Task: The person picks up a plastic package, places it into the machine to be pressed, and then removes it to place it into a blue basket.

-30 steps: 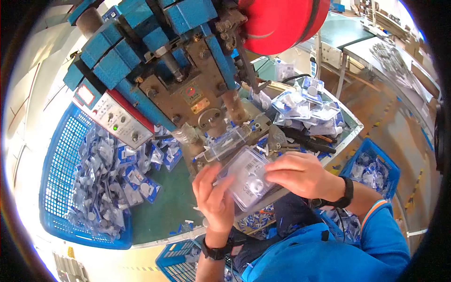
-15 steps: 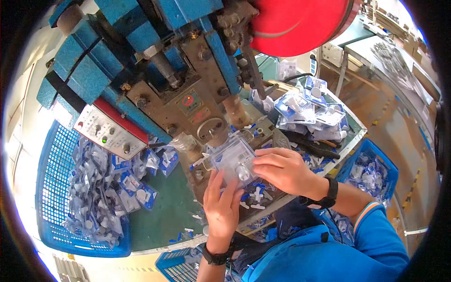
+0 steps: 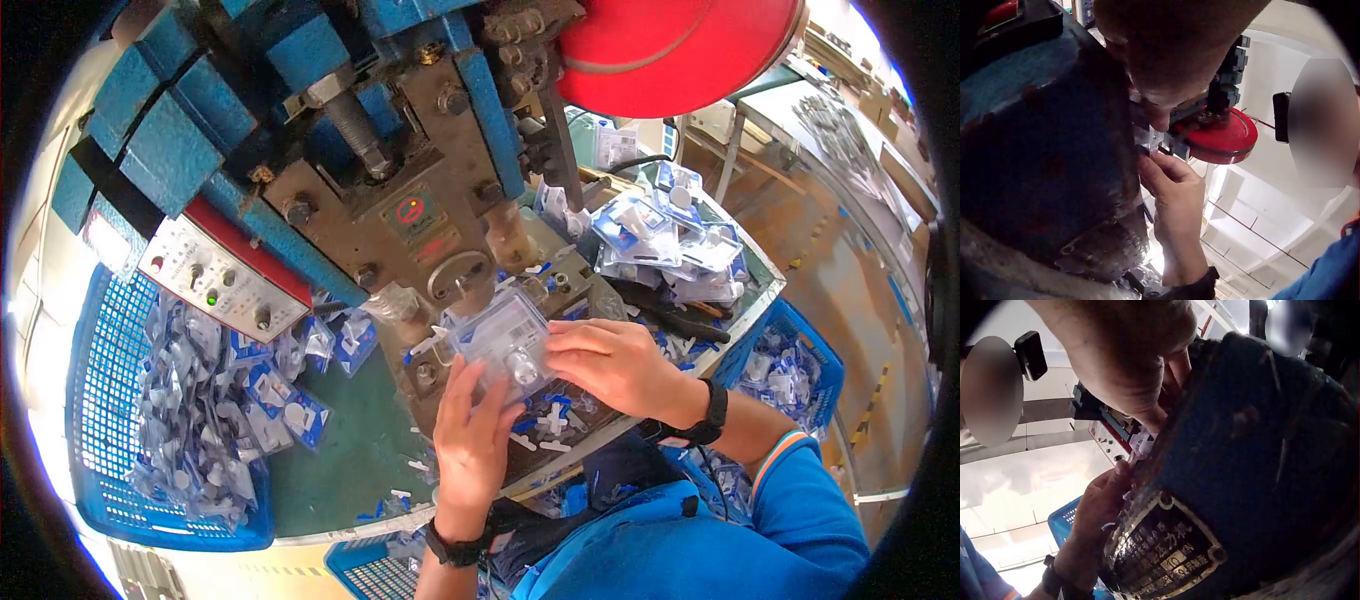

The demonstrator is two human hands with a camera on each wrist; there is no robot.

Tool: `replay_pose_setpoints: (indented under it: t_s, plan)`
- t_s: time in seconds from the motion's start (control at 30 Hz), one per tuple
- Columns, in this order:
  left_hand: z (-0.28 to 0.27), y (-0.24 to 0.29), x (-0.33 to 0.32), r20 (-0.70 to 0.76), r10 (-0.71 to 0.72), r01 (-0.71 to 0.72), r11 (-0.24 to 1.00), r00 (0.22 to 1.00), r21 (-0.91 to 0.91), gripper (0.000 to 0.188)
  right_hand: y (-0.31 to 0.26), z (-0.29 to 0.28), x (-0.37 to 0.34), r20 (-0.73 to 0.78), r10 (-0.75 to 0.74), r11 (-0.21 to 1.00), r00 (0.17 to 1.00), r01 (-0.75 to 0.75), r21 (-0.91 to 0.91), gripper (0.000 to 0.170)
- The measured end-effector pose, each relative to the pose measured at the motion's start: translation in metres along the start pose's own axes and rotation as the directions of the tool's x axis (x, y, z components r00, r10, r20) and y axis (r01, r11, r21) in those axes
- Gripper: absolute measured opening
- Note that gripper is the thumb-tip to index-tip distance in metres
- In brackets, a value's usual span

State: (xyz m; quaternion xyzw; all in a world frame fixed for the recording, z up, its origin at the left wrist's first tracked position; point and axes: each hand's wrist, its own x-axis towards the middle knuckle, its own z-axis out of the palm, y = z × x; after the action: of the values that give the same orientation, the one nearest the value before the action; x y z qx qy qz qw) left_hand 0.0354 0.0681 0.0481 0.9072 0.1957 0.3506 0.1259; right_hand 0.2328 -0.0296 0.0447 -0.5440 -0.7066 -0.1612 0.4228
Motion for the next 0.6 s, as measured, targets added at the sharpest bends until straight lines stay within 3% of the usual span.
replay_pose_setpoints:
  t_s: [0.6]
  plan:
    - [-0.0017, -0.0014, 0.0041, 0.000, -0.032, 0.032, 0.998, 0.999, -0.051, 0.034, -0.0019, 0.0017, 0.0026, -0.005, 0.020, 1.000, 1.000, -0.020, -0.017, 0.015]
